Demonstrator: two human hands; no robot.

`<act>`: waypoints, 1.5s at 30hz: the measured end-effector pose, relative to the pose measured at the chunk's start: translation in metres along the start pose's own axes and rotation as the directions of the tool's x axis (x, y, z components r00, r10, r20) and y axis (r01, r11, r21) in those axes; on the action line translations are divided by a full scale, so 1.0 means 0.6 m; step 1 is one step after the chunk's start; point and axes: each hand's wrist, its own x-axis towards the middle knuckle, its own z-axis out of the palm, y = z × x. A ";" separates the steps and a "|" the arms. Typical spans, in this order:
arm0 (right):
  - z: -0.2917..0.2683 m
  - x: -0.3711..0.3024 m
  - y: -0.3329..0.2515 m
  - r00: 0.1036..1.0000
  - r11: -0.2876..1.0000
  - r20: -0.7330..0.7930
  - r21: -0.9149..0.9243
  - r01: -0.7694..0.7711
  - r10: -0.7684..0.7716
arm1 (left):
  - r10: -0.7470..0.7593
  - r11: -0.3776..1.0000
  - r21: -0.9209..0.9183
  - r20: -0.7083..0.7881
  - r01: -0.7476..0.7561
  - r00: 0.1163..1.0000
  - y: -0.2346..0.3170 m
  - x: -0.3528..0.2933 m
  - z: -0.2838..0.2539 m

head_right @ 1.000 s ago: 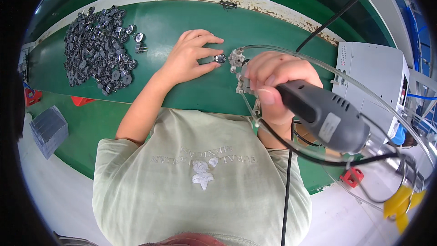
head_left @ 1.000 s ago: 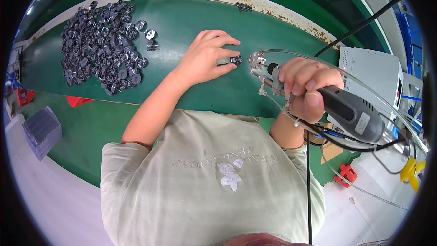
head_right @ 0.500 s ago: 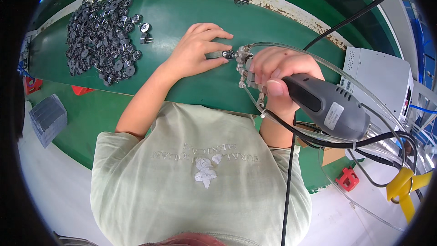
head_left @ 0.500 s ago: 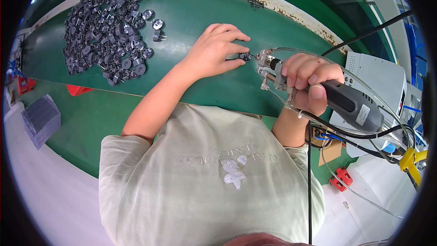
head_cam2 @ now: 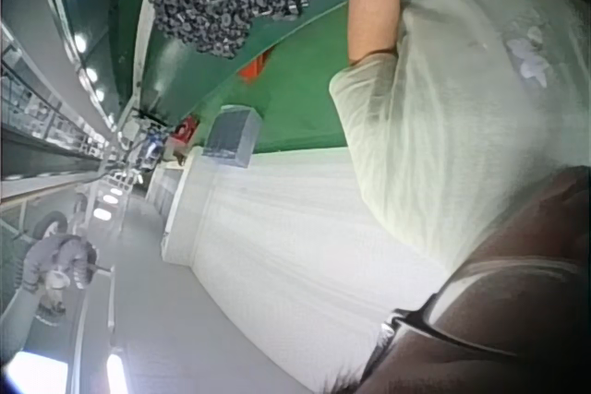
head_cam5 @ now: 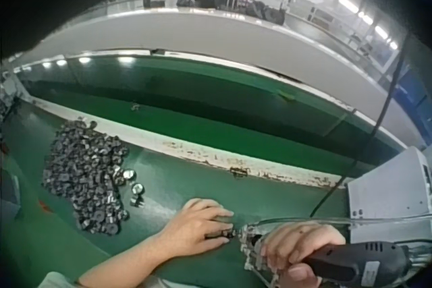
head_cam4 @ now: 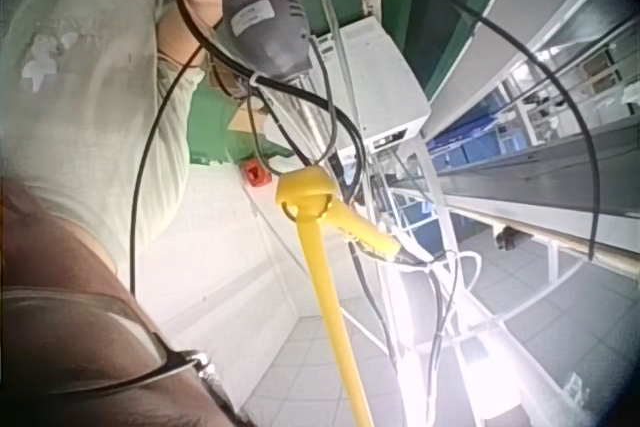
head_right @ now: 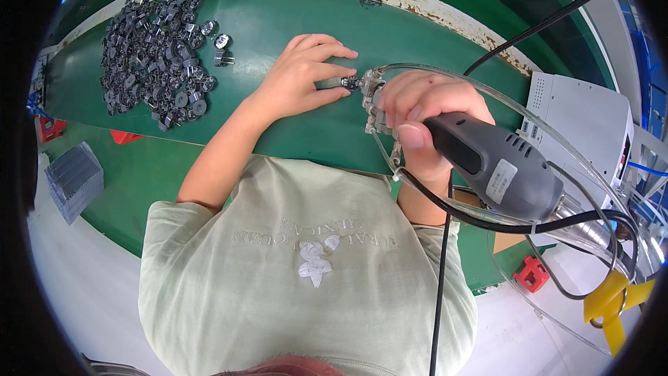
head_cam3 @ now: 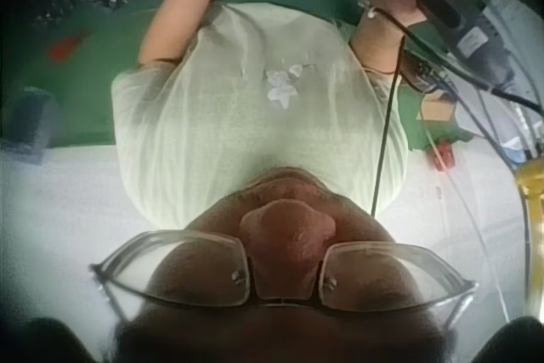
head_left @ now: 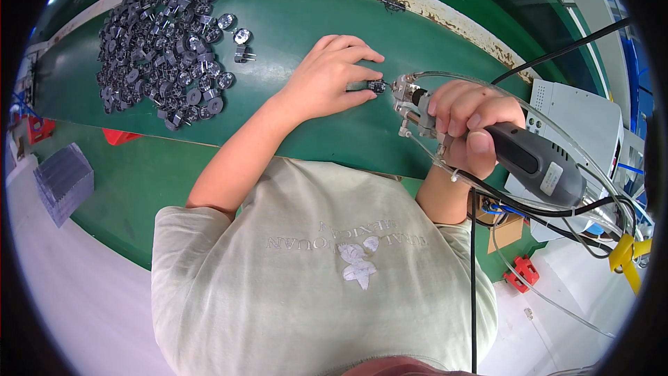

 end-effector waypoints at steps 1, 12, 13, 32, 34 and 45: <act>0.000 0.000 -0.001 1.000 1.000 0.001 -0.004 -0.002 0.002 | 0.000 1.000 -0.002 -0.001 0.000 1.000 0.000 0.000 0.000; 0.002 -0.001 -0.001 1.000 0.999 0.008 -0.038 0.009 -0.008 | -0.005 1.000 0.005 -0.001 0.005 1.000 0.001 -0.001 0.002; 0.005 -0.001 0.001 1.000 0.999 0.003 -0.045 0.007 -0.007 | -0.005 1.000 0.003 0.000 0.005 1.000 0.001 -0.001 0.002; 0.020 0.013 -0.044 1.000 0.999 0.025 -0.032 -0.006 0.007 | 0.006 1.000 -0.011 0.020 -0.006 1.000 -0.003 -0.003 -0.003; 0.018 0.002 -0.025 0.999 1.000 0.020 -0.013 -0.025 0.025 | 0.016 1.000 -0.023 0.026 -0.015 1.000 -0.004 -0.002 -0.002; 0.015 -0.004 -0.003 0.998 0.998 0.033 0.028 -0.052 0.051 | 0.011 1.000 -0.026 0.037 -0.010 0.999 -0.004 -0.003 -0.002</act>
